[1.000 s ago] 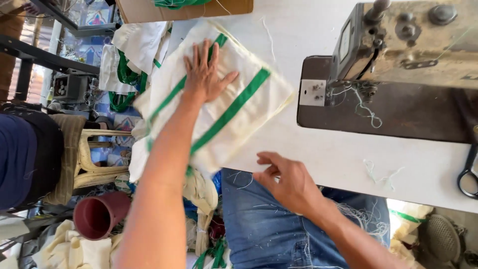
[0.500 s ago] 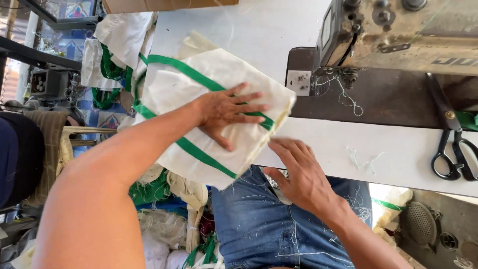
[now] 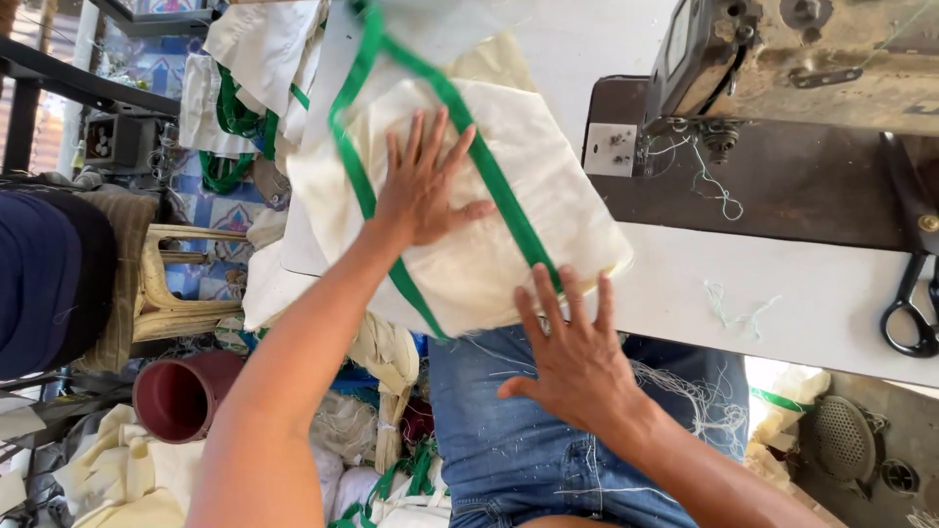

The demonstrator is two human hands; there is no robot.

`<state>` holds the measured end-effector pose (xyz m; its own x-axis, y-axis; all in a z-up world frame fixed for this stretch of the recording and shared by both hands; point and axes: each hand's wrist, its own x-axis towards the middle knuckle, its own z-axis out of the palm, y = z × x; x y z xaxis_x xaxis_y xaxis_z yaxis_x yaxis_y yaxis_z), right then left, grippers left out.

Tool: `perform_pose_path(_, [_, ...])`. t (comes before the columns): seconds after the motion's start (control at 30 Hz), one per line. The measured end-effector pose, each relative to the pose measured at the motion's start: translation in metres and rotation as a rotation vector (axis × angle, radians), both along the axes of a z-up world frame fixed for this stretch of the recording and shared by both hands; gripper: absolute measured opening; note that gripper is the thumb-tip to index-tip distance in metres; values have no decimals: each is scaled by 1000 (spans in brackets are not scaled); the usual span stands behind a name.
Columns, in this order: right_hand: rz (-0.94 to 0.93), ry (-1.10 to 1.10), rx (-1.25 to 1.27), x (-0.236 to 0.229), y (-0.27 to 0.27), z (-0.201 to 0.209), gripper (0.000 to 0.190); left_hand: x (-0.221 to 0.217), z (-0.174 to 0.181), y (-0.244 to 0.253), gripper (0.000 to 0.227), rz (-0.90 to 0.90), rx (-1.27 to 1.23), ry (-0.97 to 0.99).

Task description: Sewing white fabric bags with green straps using an industrial sewing machine on a factory floor.

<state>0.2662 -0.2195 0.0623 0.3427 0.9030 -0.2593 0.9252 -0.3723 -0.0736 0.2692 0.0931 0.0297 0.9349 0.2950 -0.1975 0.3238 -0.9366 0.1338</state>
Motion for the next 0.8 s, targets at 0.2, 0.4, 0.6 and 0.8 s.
perform_pose_path(0.2, [31, -104, 326, -23, 17, -10, 121, 16, 11, 16, 115, -327, 73, -16])
perform_pose_path(0.4, [65, 10, 480, 19, 2, -1, 74, 11, 5, -12, 100, -94, -18, -74])
perform_pose_path(0.6, [-71, 15, 755, 91, -31, -1, 24, 13, 5, -19, 107, -139, -24, -243])
perform_pose_path(0.8, [59, 129, 747, 100, -29, -3, 30, -17, 19, -97, 21, -415, -201, -587])
